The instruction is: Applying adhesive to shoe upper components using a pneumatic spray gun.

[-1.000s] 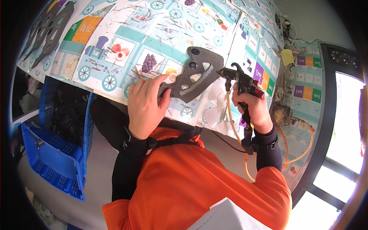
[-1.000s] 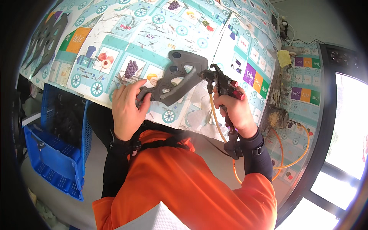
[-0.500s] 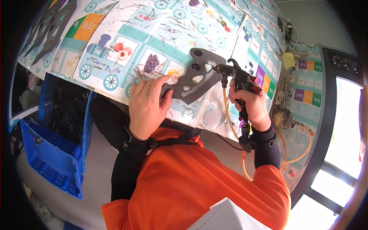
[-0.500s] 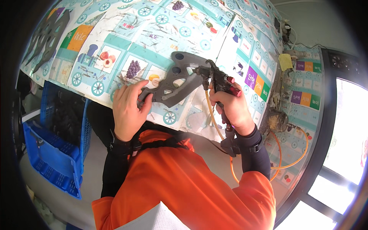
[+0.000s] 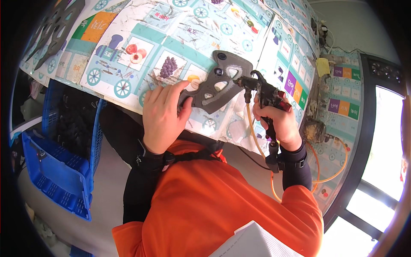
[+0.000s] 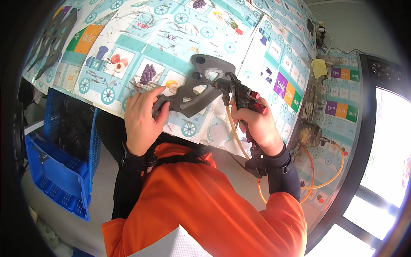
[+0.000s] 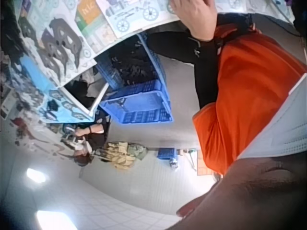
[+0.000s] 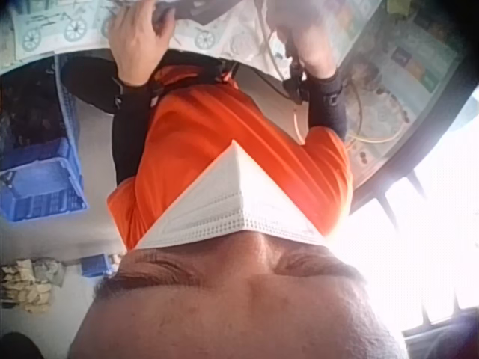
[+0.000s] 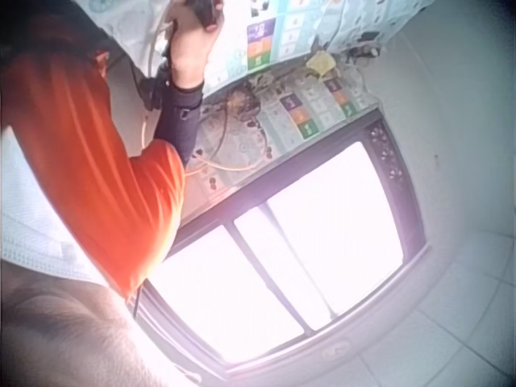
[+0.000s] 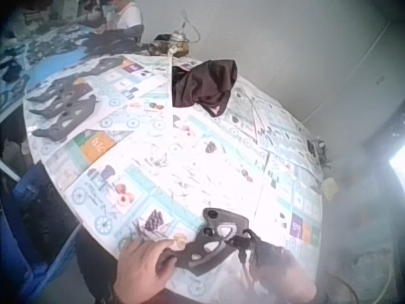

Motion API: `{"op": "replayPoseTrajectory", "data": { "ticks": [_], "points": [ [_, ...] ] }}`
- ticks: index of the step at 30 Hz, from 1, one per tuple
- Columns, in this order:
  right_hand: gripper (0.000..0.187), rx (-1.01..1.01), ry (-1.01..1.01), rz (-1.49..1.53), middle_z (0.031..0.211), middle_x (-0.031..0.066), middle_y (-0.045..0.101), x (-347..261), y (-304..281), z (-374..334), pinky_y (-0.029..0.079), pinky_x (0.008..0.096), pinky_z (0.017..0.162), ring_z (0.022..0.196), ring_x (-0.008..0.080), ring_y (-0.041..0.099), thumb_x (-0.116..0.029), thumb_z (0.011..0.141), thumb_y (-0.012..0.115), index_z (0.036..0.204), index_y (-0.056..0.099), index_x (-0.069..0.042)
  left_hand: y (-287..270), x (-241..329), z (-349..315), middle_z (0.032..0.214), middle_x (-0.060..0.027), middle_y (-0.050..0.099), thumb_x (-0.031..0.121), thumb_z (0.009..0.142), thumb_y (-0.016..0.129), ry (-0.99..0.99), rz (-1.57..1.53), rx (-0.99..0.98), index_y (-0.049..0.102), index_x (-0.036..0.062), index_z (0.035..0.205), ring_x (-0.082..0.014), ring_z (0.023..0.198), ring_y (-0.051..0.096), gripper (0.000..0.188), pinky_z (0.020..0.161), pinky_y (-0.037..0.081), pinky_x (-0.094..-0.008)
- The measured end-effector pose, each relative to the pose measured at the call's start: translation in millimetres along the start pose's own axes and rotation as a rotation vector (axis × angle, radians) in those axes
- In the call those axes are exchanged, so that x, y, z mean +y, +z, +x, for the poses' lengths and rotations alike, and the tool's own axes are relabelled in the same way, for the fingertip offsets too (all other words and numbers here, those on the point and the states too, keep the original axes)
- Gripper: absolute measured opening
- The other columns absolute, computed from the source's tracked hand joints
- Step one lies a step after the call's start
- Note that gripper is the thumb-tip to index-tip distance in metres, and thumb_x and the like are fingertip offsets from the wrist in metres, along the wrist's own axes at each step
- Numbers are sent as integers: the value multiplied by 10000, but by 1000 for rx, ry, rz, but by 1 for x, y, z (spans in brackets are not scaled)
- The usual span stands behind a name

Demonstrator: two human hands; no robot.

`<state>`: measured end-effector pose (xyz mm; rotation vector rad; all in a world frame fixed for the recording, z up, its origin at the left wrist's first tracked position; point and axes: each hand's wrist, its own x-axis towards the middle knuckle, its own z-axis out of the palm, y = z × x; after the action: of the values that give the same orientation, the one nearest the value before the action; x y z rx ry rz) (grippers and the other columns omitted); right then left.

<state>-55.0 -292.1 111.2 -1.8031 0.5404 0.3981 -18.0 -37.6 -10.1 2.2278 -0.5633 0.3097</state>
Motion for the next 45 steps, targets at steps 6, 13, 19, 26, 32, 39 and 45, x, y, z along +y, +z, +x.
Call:
{"op": "replayPoseTrajectory", "data": {
  "ticks": [6,13,19,26,32,39,45],
  "points": [
    [256,16,65,100,680,60,602,11,-3,-6,337,238,435,468,95,468,-17,761,620,1012,615,27,0,0,0,863,-44,619,107,810,741,7,-2,5,620,84,1173,-246,774,563,383,704,406,-384],
    [251,-9,73,108,692,57,599,9,2,-4,339,231,443,474,89,466,8,758,619,1008,617,23,-2,0,-1,880,-44,627,112,813,737,1,4,-34,620,87,1170,-249,783,568,376,710,408,-385],
    [192,-59,13,48,695,44,582,0,16,-4,349,228,478,481,84,453,4,776,591,966,605,29,-3,0,-1,906,-53,651,114,818,730,0,-14,-34,622,72,1156,-255,786,571,357,720,408,-385],
    [244,-73,130,21,743,-2,602,-1,19,-4,359,220,467,510,59,480,-1,764,613,1007,636,-6,-2,-1,-1,905,-55,654,112,817,730,1,-12,-4,623,68,1154,-256,779,571,356,718,406,-383],
    [231,-134,139,9,740,-5,592,6,16,-11,353,227,464,511,64,472,5,750,609,980,621,-13,-2,0,-1,900,-53,650,112,818,729,8,-1,-1,622,76,1158,-253,780,569,358,717,403,-382],
    [258,-90,150,80,735,2,587,8,16,-23,355,228,468,512,67,473,37,731,595,984,622,-8,-2,-1,-2,870,-46,644,112,818,729,3,-9,-3,620,78,1158,-250,778,567,359,714,400,-386],
    [249,-151,106,69,746,-7,589,3,24,-18,352,220,472,521,60,468,23,750,604,995,624,-17,-3,-1,-2,877,-47,647,112,814,731,9,-2,-5,622,72,1156,-249,784,570,362,716,402,-388]
  ]
}}
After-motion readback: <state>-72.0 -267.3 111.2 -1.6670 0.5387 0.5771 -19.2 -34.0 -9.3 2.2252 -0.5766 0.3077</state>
